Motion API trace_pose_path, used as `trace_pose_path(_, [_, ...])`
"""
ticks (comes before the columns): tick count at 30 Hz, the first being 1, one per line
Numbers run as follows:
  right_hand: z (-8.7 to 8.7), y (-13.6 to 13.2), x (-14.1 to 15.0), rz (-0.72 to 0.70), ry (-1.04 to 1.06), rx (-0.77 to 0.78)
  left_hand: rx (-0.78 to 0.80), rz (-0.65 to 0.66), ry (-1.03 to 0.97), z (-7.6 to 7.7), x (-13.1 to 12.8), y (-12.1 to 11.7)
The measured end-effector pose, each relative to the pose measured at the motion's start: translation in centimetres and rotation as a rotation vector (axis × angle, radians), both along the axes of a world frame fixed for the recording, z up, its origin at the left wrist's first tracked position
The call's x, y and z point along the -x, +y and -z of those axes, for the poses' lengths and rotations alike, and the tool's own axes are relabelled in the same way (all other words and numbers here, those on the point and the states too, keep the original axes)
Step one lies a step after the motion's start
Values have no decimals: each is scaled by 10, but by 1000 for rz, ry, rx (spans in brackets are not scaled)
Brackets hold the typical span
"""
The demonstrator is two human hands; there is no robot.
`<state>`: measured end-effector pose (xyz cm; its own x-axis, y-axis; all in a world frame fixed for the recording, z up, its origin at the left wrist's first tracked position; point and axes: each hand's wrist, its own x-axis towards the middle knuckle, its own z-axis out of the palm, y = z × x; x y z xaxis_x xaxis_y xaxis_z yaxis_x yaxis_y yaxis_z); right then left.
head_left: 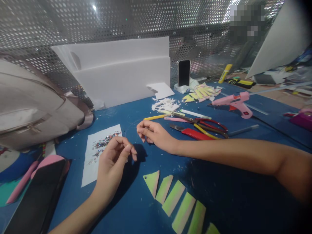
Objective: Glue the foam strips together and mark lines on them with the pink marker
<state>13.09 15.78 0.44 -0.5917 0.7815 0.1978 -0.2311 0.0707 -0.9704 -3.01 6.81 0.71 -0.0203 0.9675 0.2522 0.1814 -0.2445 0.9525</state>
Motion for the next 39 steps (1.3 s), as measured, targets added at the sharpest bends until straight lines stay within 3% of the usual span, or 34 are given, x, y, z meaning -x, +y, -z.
trace_pose_path(27, [6,4,0,61,31,-21,1,7,6,0,1,1])
trace_pose_path(39, [0,2,-1,108,23,-36,8,-2,2,1,2,0])
